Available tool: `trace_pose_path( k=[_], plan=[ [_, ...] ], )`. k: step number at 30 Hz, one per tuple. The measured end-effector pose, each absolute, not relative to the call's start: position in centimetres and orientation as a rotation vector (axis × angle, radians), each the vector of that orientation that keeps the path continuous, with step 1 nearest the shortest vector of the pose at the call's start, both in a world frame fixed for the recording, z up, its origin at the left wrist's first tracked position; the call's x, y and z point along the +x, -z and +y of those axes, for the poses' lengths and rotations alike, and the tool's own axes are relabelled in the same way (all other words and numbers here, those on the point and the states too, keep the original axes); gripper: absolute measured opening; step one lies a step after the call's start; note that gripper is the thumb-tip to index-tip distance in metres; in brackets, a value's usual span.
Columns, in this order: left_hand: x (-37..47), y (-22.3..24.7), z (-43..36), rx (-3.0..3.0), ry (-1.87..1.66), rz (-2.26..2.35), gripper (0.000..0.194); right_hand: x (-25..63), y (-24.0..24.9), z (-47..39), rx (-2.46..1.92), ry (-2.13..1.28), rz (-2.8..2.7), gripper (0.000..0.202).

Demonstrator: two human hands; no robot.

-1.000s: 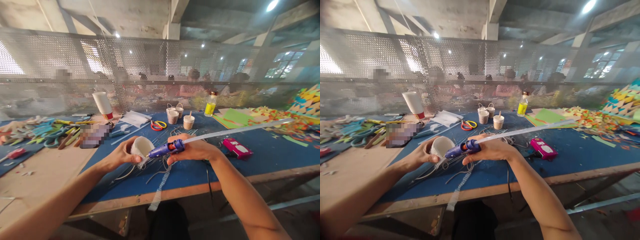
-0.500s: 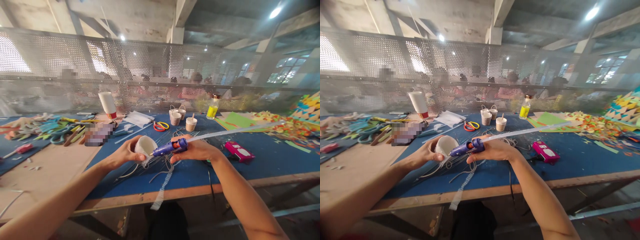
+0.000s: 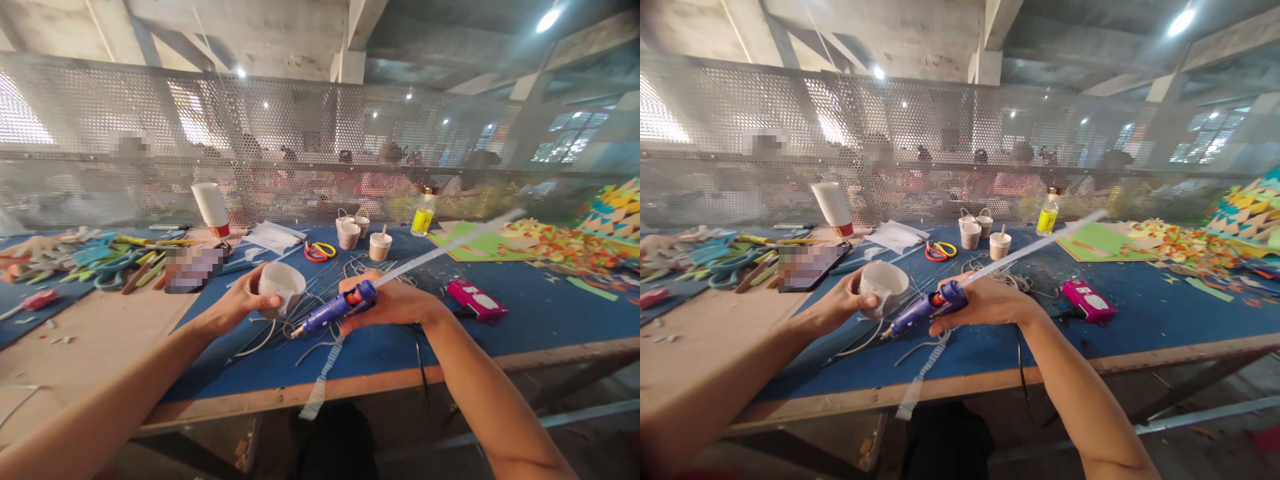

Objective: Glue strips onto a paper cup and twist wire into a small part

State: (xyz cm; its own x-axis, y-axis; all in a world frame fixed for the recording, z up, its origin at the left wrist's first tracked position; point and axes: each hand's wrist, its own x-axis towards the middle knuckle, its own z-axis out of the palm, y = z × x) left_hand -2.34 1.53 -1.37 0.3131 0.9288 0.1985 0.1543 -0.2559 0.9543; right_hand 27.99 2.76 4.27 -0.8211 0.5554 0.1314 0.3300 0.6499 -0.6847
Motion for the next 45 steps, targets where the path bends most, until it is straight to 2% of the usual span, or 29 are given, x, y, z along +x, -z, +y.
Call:
trace_pose_path(
  k=[8, 17, 24, 37, 45],
  plan=[
    [-2.3, 1.0, 1.5, 1.678, -1.107, 1.035, 0.055, 28.7, -2.9, 3.3, -0.725, -1.254, -2.214, 0.034],
    [-1.5, 0.8, 1.4, 1.792, -1.155, 1.071, 0.070, 27.7, -2.7, 2.7, -0.682, -1.116, -2.170, 0.031],
    [-1.3, 1.0, 1.3, 1.768, -1.139, 1.085, 0.071, 27.5, -3.3, 2.5, -0.702, -0.664, -2.376, 0.036],
    [-1.3, 1.2, 1.4, 1.818, -1.098, 1.078, 0.074, 27.3, -3.1, 2.8, -0.535, -0.541, -2.507, 0.038],
    [-1.0, 1.2, 1.1, 1.754, -0.981, 1.036, 0.068, 27.3, -3.1, 2.7, -0.445, -0.525, -2.595, 0.033]
  ],
)
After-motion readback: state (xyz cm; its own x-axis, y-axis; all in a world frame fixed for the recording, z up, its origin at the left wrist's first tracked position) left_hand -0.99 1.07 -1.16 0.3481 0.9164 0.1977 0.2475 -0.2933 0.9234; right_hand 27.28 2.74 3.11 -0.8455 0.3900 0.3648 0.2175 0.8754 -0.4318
